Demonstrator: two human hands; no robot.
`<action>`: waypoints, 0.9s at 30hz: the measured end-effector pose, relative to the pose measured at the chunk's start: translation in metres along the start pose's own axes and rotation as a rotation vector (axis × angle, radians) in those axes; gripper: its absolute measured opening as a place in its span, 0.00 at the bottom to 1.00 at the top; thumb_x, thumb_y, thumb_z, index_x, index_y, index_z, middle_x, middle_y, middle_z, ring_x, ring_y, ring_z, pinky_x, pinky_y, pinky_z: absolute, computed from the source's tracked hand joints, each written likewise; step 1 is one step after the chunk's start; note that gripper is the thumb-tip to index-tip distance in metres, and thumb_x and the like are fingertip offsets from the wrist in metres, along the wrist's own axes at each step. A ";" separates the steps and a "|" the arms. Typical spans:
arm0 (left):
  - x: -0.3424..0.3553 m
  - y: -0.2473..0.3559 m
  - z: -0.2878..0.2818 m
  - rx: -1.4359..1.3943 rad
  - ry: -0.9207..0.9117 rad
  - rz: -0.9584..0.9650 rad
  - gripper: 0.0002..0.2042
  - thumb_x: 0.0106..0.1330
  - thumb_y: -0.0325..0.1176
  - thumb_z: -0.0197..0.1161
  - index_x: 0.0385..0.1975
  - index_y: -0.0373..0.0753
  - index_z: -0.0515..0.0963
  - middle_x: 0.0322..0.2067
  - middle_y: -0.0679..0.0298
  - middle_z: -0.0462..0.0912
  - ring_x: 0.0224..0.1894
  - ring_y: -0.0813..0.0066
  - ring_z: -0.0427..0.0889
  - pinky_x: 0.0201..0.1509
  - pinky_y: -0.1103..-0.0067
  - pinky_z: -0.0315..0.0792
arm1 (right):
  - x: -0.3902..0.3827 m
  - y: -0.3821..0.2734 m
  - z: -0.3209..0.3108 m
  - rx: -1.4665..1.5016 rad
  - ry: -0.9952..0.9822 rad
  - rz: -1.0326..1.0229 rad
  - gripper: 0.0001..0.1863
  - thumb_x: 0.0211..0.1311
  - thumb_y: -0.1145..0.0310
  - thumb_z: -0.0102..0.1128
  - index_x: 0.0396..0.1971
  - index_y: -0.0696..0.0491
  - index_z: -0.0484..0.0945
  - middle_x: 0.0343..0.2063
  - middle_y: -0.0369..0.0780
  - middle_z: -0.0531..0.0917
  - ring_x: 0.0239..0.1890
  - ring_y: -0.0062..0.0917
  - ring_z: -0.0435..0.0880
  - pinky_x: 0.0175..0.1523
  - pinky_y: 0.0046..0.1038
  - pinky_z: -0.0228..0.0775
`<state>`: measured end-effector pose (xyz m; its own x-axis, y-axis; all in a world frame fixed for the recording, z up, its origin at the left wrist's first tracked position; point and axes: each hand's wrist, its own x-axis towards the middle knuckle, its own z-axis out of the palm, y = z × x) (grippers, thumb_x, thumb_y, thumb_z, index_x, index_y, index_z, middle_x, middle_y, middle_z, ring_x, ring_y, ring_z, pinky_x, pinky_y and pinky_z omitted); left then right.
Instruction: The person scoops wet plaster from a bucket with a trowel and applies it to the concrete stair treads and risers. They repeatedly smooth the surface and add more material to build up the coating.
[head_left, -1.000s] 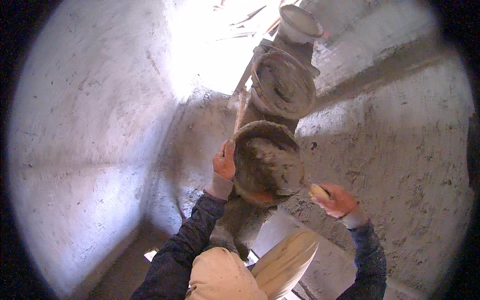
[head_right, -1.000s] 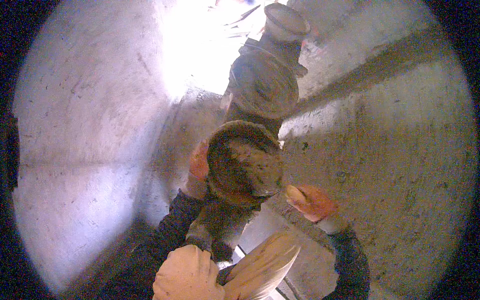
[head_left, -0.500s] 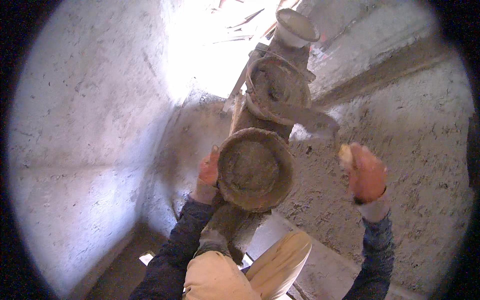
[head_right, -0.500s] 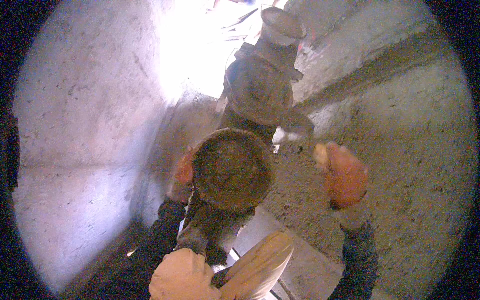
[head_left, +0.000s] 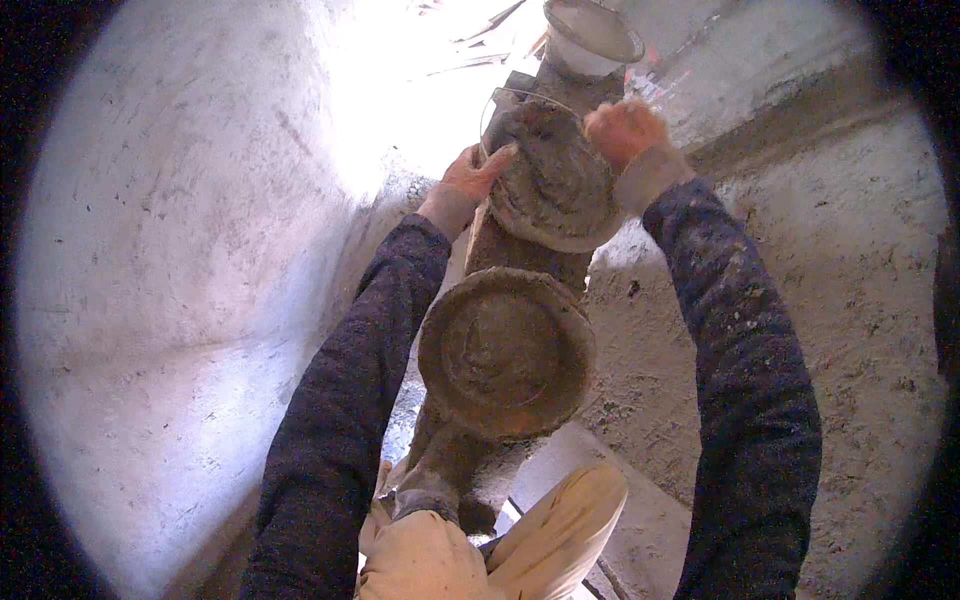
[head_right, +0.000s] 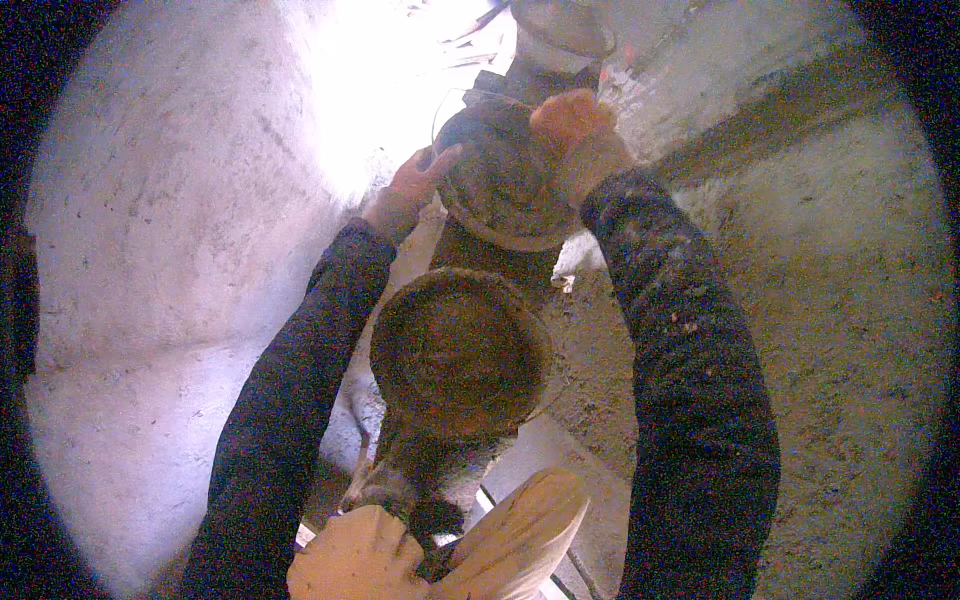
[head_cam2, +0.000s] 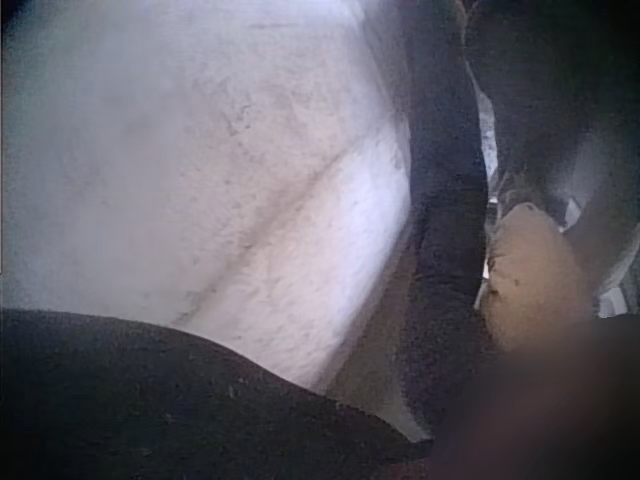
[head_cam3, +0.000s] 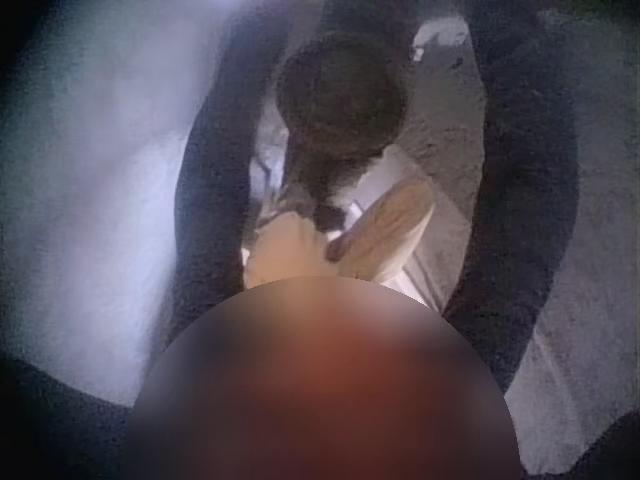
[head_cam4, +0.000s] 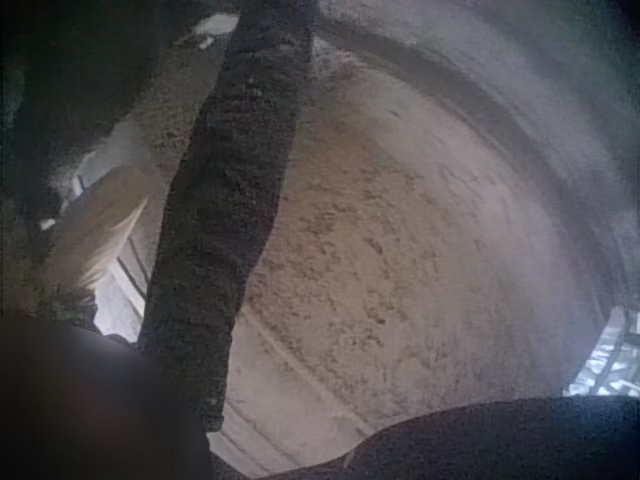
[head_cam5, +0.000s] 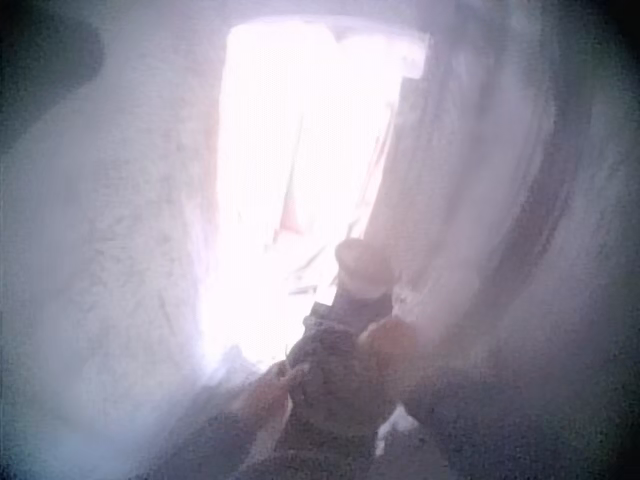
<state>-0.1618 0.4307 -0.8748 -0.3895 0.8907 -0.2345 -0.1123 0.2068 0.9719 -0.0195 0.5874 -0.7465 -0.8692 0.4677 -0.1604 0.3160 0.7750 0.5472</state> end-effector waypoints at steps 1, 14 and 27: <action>0.006 0.005 0.005 -0.075 -0.035 0.006 0.36 0.62 0.55 0.57 0.58 0.29 0.60 0.53 0.47 0.70 0.56 0.62 0.70 0.59 0.73 0.65 | -0.009 0.002 0.013 0.045 0.108 -0.068 0.18 0.44 0.73 0.56 0.40 0.49 0.74 0.33 0.38 0.79 0.42 0.36 0.79 0.44 0.38 0.70; 0.011 -0.039 0.031 -0.183 0.037 0.329 0.29 0.62 0.45 0.61 0.58 0.37 0.61 0.50 0.50 0.72 0.53 0.62 0.71 0.57 0.71 0.64 | -0.167 0.036 0.008 0.410 0.228 -0.008 0.19 0.51 0.69 0.56 0.46 0.56 0.72 0.34 0.47 0.79 0.34 0.43 0.79 0.38 0.42 0.71; -0.014 -0.037 0.044 0.266 0.232 0.470 0.28 0.61 0.46 0.60 0.55 0.37 0.61 0.48 0.48 0.70 0.52 0.49 0.69 0.56 0.64 0.62 | -0.158 -0.053 0.092 0.744 -0.078 0.245 0.21 0.61 0.51 0.52 0.36 0.56 0.71 0.21 0.51 0.78 0.28 0.49 0.79 0.32 0.46 0.71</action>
<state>-0.1118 0.4283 -0.9071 -0.5353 0.8056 0.2539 0.3423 -0.0680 0.9371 0.1358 0.5115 -0.8258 -0.7211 0.6693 -0.1788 0.6910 0.7137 -0.1150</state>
